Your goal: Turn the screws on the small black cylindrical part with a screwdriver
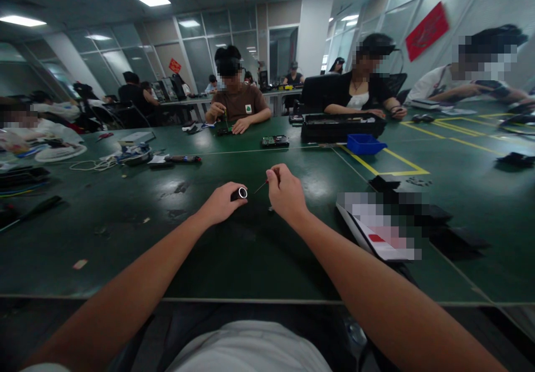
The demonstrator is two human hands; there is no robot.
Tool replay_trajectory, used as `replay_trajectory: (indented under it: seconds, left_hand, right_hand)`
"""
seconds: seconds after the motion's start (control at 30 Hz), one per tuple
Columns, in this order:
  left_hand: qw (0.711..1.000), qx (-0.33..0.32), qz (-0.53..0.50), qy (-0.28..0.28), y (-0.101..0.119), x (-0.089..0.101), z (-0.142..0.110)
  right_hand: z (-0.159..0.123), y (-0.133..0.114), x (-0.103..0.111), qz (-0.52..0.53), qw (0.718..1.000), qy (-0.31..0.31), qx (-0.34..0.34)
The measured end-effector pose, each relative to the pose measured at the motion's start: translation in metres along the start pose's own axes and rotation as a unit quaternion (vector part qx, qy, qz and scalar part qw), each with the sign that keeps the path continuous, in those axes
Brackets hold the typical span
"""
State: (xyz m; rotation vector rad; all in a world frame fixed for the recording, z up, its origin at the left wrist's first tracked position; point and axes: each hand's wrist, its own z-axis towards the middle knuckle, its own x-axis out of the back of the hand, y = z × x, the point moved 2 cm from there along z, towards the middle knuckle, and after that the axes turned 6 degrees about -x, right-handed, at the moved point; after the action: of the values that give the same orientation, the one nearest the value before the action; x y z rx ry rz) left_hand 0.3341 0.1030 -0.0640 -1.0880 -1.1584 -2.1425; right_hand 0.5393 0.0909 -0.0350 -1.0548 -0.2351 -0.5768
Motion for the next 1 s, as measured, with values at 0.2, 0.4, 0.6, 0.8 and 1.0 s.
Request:
replay_trajectory:
  seconds: [0.2, 0.4, 0.6, 0.8, 1.0]
  left_hand:
    - [0.999, 0.024, -0.042, 0.022, 0.009, -0.001, -0.001]
    - [0.999, 0.025, -0.005, -0.041, 0.042, -0.005, -0.002]
    - [0.981, -0.059, 0.079, -0.167, 0.066, -0.032, 0.009]
    - [0.966, -0.115, 0.138, -0.186, 0.066, -0.046, 0.021]
    - [0.987, -0.037, 0.085, -0.130, 0.042, -0.024, 0.020]
  right_hand:
    - [0.000, -0.001, 0.007, 0.015, 0.998, 0.054, -0.012]
    - [-0.001, -0.003, 0.011, 0.050, 0.995, 0.087, 0.004]
    - [-0.002, -0.006, 0.011, 0.048, 0.995, 0.083, 0.013]
    - [-0.002, -0.005, 0.010, 0.043, 0.996, 0.073, 0.014]
    - [-0.002, -0.005, 0.011, 0.049, 0.996, 0.070, 0.016]
